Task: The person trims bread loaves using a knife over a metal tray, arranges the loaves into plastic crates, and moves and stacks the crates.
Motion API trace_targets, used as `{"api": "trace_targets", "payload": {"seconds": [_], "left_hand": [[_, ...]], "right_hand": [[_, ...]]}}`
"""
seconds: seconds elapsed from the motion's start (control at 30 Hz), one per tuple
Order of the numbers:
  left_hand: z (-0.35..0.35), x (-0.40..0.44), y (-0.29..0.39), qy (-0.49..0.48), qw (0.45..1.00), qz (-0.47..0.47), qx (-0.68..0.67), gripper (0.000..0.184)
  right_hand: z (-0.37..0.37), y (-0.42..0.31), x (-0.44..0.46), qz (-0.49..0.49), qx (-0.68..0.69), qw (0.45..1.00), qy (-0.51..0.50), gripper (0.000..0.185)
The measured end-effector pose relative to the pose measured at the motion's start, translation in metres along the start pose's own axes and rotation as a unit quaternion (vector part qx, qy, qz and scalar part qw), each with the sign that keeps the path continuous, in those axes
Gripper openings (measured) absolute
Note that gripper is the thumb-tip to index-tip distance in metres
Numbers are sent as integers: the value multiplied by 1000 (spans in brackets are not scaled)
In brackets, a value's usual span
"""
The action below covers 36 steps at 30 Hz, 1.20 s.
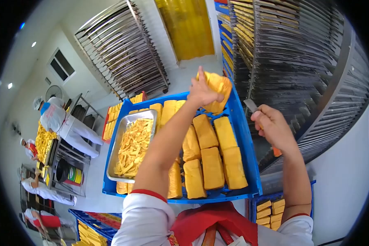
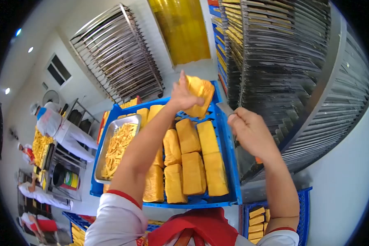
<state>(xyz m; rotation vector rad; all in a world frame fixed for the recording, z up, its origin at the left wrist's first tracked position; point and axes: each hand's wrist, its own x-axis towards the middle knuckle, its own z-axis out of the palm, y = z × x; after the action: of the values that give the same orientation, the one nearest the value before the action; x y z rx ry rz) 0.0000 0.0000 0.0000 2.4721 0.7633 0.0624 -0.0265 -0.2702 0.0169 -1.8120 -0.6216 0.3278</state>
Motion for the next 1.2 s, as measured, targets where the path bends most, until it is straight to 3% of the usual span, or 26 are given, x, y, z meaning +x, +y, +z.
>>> {"api": "trace_targets", "payload": {"seconds": [0.07,0.1,0.17,0.3,0.37,0.47,0.53,0.67,0.93,1.0,1.07,1.2], "left_hand": [[-30,-23,-6,76,958,256,-106,137],[-56,-48,-30,86,956,251,-126,137],[-97,-89,-64,145,874,462,-44,142],[-135,-152,-162,207,861,460,57,149],[-141,-177,-206,223,865,446,58,152],[-145,-220,-249,202,914,351,30,155],[-143,-235,-269,216,914,341,43,156],[-142,-254,-295,217,915,340,30,156],[-149,-255,-315,242,892,380,48,149],[-151,-250,-315,250,886,386,58,148],[-152,-248,-312,256,882,390,64,148],[-161,-240,-310,276,902,332,23,147]], "right_hand": [[-9,-4,7,-52,-17,999,-7,28],[4,-28,4,-55,-37,998,-17,28],[20,-44,12,-117,-31,991,-50,29],[78,-89,24,-159,-54,974,-150,31],[126,-92,39,-247,-69,947,-194,34],[193,-115,41,-293,-120,916,-245,38],[233,-127,41,-366,-101,880,-284,43],[288,-138,35,-463,-126,845,-234,48],[317,-140,37,-405,-181,834,-329,61],[325,-130,41,-381,-108,847,-355,69],[322,-128,43,-337,-119,853,-381,70],[315,-124,44,-272,-86,868,-406,69]]}}
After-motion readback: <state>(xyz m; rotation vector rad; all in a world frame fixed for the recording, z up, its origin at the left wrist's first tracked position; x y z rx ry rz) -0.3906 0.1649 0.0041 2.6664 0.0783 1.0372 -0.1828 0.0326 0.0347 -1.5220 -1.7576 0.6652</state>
